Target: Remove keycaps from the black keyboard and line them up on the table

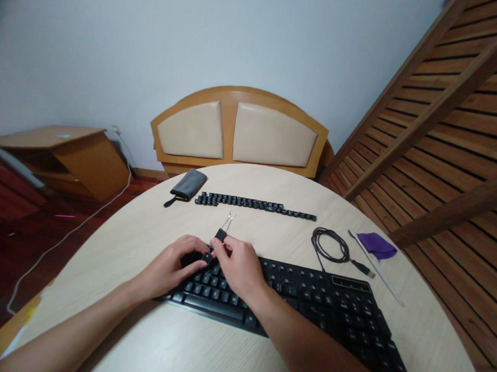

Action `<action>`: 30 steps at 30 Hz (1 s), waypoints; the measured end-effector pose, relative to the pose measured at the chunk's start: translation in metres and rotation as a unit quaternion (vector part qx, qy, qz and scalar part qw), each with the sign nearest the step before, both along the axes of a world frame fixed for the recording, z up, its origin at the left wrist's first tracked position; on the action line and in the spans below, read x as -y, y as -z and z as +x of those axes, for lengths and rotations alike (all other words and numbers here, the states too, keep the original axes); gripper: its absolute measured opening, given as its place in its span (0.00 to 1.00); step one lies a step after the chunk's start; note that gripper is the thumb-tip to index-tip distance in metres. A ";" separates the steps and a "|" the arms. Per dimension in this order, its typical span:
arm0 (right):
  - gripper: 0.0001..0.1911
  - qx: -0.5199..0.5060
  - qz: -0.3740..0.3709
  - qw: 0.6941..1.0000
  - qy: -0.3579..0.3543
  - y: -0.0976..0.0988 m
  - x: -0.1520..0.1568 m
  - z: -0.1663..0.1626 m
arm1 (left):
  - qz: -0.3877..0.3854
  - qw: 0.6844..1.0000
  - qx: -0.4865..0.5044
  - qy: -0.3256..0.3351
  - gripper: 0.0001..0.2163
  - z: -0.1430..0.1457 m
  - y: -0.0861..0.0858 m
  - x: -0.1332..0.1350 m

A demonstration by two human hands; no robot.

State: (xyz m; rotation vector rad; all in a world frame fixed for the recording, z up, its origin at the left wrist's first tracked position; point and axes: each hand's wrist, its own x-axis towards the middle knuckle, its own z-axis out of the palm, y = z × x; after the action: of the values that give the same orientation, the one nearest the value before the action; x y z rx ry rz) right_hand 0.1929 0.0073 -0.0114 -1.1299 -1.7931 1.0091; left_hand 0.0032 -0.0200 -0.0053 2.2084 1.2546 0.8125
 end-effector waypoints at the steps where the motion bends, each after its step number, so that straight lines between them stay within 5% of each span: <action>1: 0.17 0.000 0.004 1.000 0.002 0.000 0.000 0.000 | 0.001 1.000 0.000 0.000 0.06 0.000 0.000 0.000; 21: 0.16 0.002 0.011 1.000 0.000 -0.001 0.001 0.000 | 0.018 1.000 -0.015 -0.010 0.09 -0.002 0.002 0.001; 30: 0.13 -0.029 -0.009 0.999 -0.013 0.005 -0.001 -0.001 | 0.054 0.997 -0.033 0.044 0.06 -0.001 -0.004 0.002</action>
State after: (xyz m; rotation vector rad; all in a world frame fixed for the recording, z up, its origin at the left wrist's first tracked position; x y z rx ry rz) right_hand 0.1923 0.0082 -0.0164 -1.0796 -1.7601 1.0657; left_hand 0.0025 -0.0219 -0.0010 2.3763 1.1598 0.7974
